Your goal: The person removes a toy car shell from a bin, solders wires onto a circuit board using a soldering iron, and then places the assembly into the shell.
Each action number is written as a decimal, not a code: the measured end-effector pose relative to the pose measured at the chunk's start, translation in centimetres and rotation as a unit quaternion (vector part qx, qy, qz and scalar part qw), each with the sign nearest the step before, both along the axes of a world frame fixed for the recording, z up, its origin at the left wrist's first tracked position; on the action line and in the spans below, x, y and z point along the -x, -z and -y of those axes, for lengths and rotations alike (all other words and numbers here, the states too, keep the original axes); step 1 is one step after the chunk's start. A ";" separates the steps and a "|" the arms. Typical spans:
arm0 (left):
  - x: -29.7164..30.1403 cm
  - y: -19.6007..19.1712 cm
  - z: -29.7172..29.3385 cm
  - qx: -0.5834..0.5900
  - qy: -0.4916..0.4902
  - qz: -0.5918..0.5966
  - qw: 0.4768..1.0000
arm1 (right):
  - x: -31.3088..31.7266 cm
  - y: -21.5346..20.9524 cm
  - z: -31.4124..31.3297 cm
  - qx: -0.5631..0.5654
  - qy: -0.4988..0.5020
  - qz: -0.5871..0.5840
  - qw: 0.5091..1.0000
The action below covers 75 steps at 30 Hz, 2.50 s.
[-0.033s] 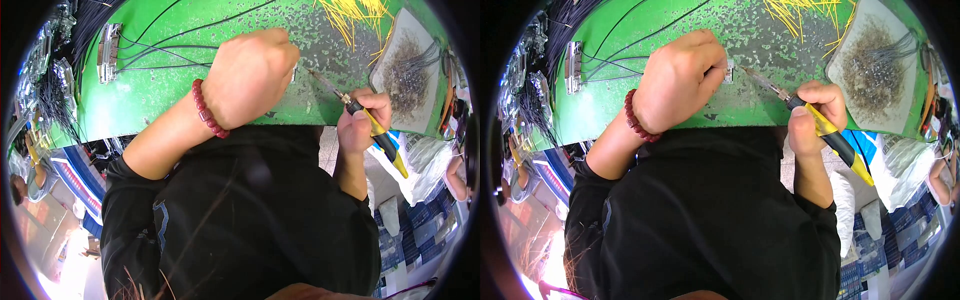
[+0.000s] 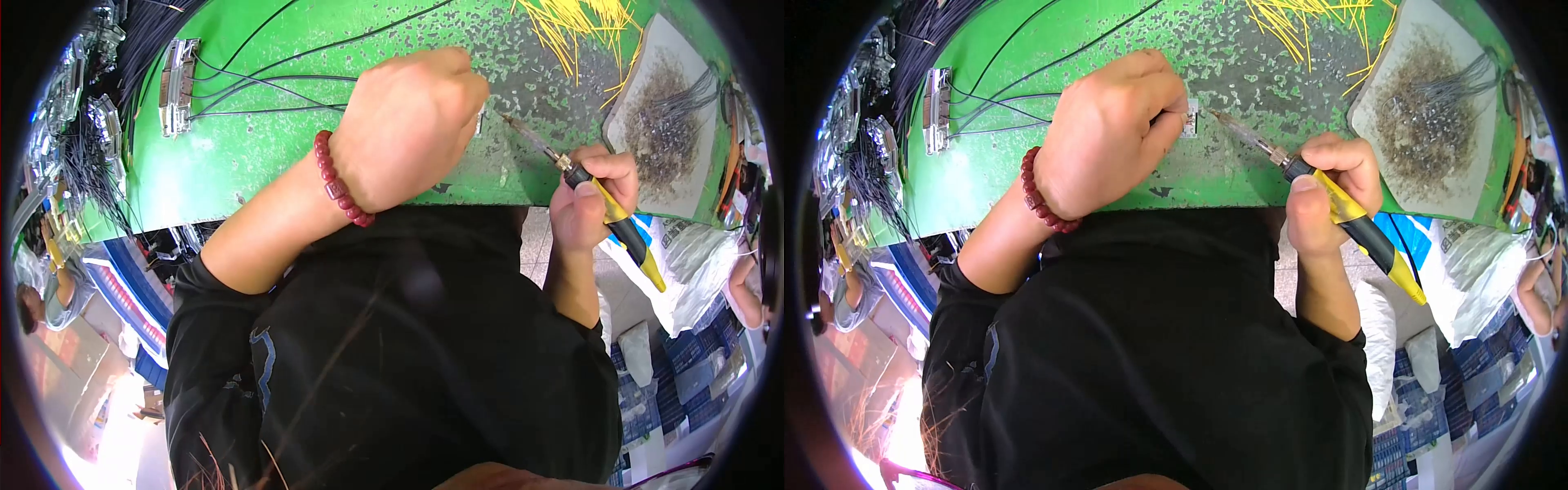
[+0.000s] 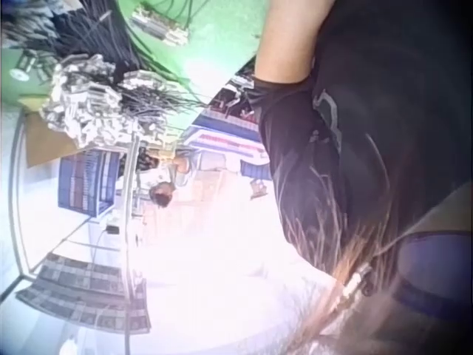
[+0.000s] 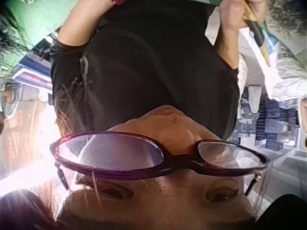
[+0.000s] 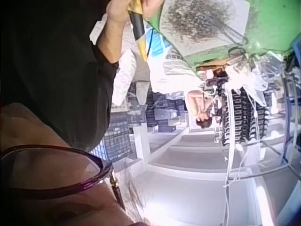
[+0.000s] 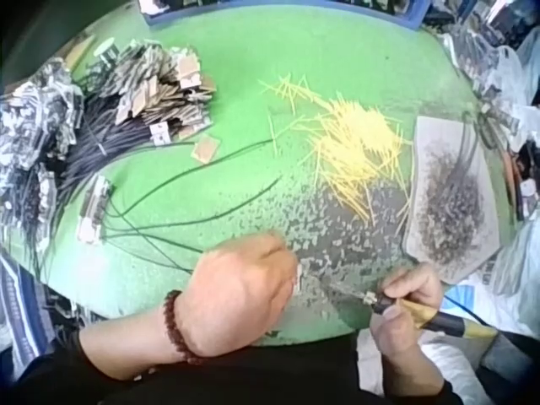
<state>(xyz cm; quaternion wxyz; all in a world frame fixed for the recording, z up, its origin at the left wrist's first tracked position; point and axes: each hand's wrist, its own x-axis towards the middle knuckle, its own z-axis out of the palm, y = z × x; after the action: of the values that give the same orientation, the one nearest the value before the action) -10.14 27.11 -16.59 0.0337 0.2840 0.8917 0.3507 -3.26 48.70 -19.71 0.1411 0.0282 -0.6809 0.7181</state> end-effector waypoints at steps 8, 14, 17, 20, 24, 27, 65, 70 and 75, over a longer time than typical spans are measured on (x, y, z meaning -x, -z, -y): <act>0.1 0.2 0.1 -0.017 0.002 -0.003 1.000 | 0.1 -0.1 0.1 -0.013 -0.004 0.004 1.000; 0.1 0.6 0.1 -0.024 0.001 -0.013 1.000 | 0.6 -0.9 1.2 -0.023 0.028 0.024 0.999; 0.1 0.5 0.2 -0.028 0.003 -0.019 0.999 | 1.6 -2.1 2.0 -0.075 0.017 0.049 0.996; 0.3 0.3 0.2 -0.033 0.009 -0.019 0.999 | 2.3 -2.6 1.9 -0.092 -0.047 0.053 0.993; 1.2 -0.6 1.0 -0.075 0.021 0.049 0.996 | 2.4 -1.5 1.6 -0.076 -0.042 0.040 0.995; 4.2 -2.1 1.3 0.040 -0.097 -0.073 0.992 | 2.4 -1.3 1.6 -0.043 -0.019 0.020 0.999; 0.7 -4.4 2.4 -0.026 -0.012 -0.114 0.993 | 6.8 -3.7 5.6 -0.115 -0.044 0.019 0.992; 0.4 -3.2 2.1 -0.019 0.018 -0.116 0.993 | 6.4 -5.2 6.3 0.015 -0.089 0.027 0.996; -0.2 -3.2 2.3 -0.023 -0.006 -0.013 1.000 | 5.2 -4.1 4.9 -0.158 -0.096 -0.099 0.978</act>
<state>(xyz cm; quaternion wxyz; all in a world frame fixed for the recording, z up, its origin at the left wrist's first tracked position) -9.98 24.83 -13.37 0.0134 0.2840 0.8853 0.3680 -8.44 43.84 -15.62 0.1320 0.1861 -0.7626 0.6053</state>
